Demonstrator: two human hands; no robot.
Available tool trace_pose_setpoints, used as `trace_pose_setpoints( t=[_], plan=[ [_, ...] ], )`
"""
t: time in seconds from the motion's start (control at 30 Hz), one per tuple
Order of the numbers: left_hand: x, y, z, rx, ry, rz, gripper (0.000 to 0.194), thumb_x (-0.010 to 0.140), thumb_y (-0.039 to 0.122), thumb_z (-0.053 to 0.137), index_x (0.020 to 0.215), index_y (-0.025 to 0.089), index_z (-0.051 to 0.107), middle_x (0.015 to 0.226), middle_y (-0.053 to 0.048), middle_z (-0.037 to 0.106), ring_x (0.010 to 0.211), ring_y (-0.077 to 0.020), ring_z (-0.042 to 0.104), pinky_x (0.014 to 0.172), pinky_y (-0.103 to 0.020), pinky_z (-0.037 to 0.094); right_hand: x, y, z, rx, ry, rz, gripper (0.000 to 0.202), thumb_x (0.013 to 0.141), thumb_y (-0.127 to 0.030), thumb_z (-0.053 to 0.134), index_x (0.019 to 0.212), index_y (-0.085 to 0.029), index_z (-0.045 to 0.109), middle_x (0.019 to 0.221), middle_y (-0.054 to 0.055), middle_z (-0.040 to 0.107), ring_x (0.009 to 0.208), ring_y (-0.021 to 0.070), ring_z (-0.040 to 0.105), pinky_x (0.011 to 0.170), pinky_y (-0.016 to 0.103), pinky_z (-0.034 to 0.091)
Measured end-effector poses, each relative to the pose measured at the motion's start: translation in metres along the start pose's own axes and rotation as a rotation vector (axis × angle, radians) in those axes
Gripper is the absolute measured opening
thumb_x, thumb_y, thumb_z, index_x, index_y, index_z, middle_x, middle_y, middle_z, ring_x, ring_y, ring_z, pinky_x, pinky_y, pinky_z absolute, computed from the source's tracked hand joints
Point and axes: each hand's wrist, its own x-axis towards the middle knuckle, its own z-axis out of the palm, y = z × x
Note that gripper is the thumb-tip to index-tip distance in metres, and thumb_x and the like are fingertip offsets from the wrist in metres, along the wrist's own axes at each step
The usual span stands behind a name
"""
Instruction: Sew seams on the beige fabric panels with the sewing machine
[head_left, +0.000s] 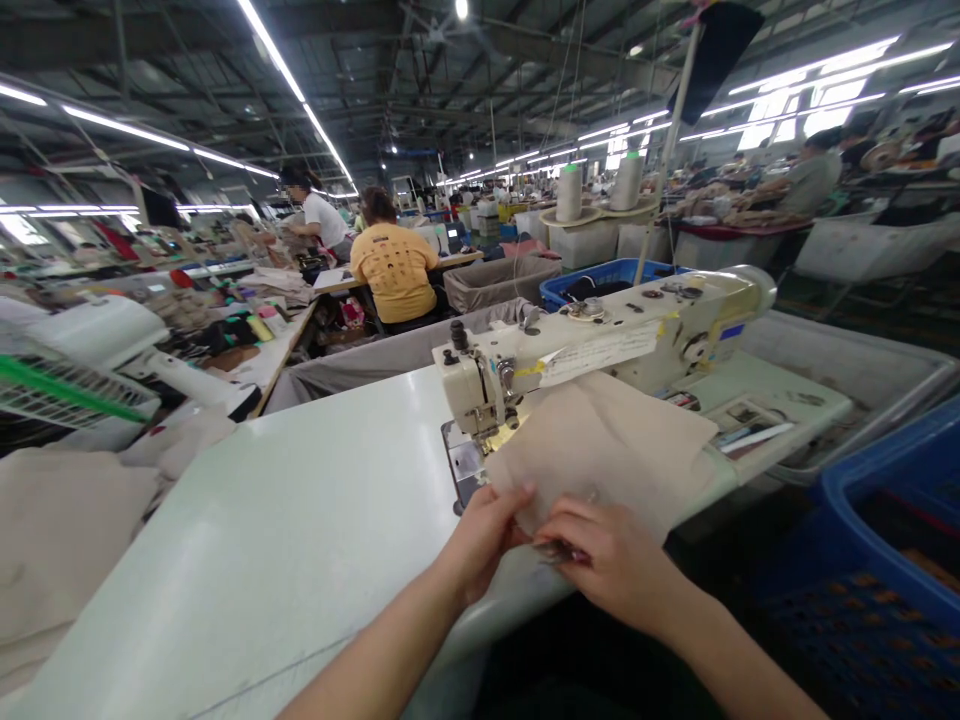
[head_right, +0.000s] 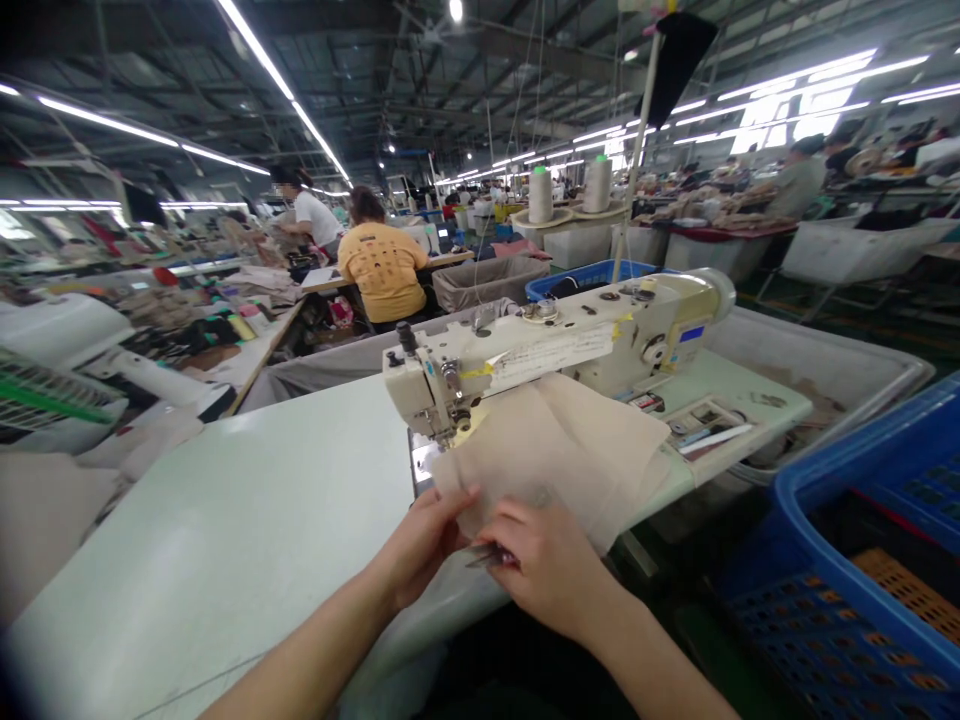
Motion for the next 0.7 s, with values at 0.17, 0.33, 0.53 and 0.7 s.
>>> trace_pose_setpoints(
  t=[0.17, 0.33, 0.53, 0.7],
  plan=[
    [-0.031, -0.003, -0.045, 0.086, 0.182, -0.059, 0.019, 0.08, 0.023, 0.072, 0.094, 0.011, 0.069, 0.079, -0.008, 0.075, 0.069, -0.0189, 0.069, 0.062, -0.026, 0.056, -0.012, 0.004, 0.011, 0.111, 0.085, 0.129, 0.02, 0.102, -0.025, 0.049, 0.093, -0.02, 0.065, 0.086, 0.003, 0.067, 0.079, 0.0176, 0.067, 0.07, 0.027, 0.05],
    [-0.058, 0.01, -0.073, 0.002, 0.32, -0.072, 0.022, 0.085, 0.009, 0.057, 0.106, 0.01, 0.066, 0.087, -0.012, 0.076, 0.068, -0.0179, 0.073, 0.065, -0.026, 0.06, -0.017, 0.009, 0.013, 0.061, 0.143, 0.098, 0.015, 0.098, -0.021, 0.053, 0.1, -0.022, 0.068, 0.095, 0.004, 0.065, 0.075, 0.0151, 0.064, 0.067, 0.026, 0.051],
    [-0.076, 0.017, -0.088, 0.065, 0.339, -0.008, 0.022, 0.083, 0.017, 0.064, 0.104, 0.011, 0.066, 0.089, -0.012, 0.075, 0.069, -0.0174, 0.071, 0.064, -0.026, 0.06, -0.019, 0.005, 0.024, 0.051, 0.142, -0.006, 0.028, 0.089, -0.01, 0.049, 0.105, -0.022, 0.068, 0.1, 0.007, 0.066, 0.083, 0.0173, 0.067, 0.071, 0.028, 0.054],
    [-0.083, 0.026, -0.102, 0.286, 0.357, 0.075, 0.031, 0.079, 0.035, 0.069, 0.102, 0.013, 0.07, 0.085, -0.007, 0.072, 0.067, -0.0129, 0.063, 0.052, -0.018, 0.049, -0.013, 0.009, 0.025, 0.132, 0.111, 0.128, 0.029, 0.094, -0.016, 0.047, 0.112, -0.024, 0.068, 0.106, 0.008, 0.068, 0.091, 0.0201, 0.068, 0.078, 0.033, 0.056]
  ],
)
